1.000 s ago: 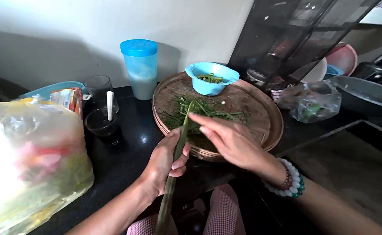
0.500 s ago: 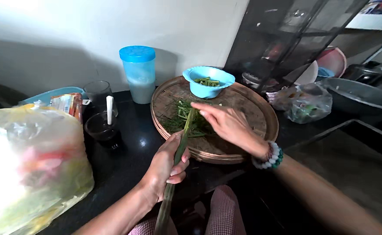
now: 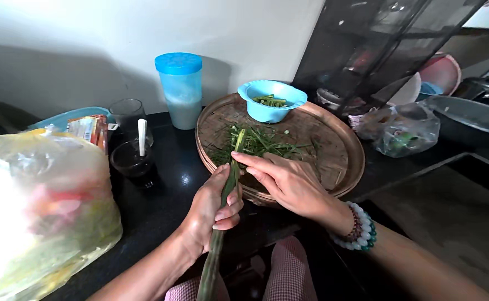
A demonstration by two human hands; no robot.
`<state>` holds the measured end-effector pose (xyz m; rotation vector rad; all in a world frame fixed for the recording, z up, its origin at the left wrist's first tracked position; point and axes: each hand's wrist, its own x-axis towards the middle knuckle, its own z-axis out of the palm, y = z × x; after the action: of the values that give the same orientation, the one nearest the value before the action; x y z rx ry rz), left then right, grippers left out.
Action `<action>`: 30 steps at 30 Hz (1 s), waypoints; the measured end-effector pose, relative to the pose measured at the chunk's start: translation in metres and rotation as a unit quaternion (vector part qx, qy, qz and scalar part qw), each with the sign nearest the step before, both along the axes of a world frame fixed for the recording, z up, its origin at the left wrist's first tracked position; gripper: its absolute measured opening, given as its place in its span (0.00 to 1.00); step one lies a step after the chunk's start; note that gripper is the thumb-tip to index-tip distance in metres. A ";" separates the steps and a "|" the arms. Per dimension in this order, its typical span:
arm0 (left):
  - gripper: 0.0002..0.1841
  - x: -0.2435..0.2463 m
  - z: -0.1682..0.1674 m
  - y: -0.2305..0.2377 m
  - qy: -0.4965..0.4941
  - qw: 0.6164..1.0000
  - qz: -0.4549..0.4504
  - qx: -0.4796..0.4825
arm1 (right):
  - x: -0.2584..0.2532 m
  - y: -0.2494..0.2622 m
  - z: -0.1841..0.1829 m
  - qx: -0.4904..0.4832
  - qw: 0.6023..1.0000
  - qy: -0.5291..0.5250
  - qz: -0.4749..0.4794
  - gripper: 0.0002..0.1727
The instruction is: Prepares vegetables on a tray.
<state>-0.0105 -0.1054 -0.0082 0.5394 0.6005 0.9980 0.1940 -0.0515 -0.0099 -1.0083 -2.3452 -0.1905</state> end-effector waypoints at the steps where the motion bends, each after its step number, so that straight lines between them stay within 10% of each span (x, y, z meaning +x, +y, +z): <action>1: 0.22 0.000 0.000 0.000 -0.010 1.000 -0.008 0.002 | 0.001 0.003 0.002 0.002 1.000 0.002 -0.008 0.23; 11: 0.22 -0.002 -0.002 0.000 -0.007 0.999 -0.035 0.018 | 0.062 0.060 0.035 -0.328 0.931 -0.016 -0.157 0.26; 23: 0.24 0.007 -0.002 -0.002 0.126 0.990 0.033 0.049 | 0.000 -0.012 0.003 -0.004 1.000 -0.030 -0.006 0.24; 30: 0.21 0.011 -0.006 -0.010 0.169 0.983 0.011 0.065 | 0.018 0.022 0.013 -0.017 0.996 -0.035 -0.083 0.23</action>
<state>0.0002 -0.1159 -0.0138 0.8288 0.8470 0.9773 0.2122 -0.0293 0.0032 -1.2320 -2.3339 -0.2532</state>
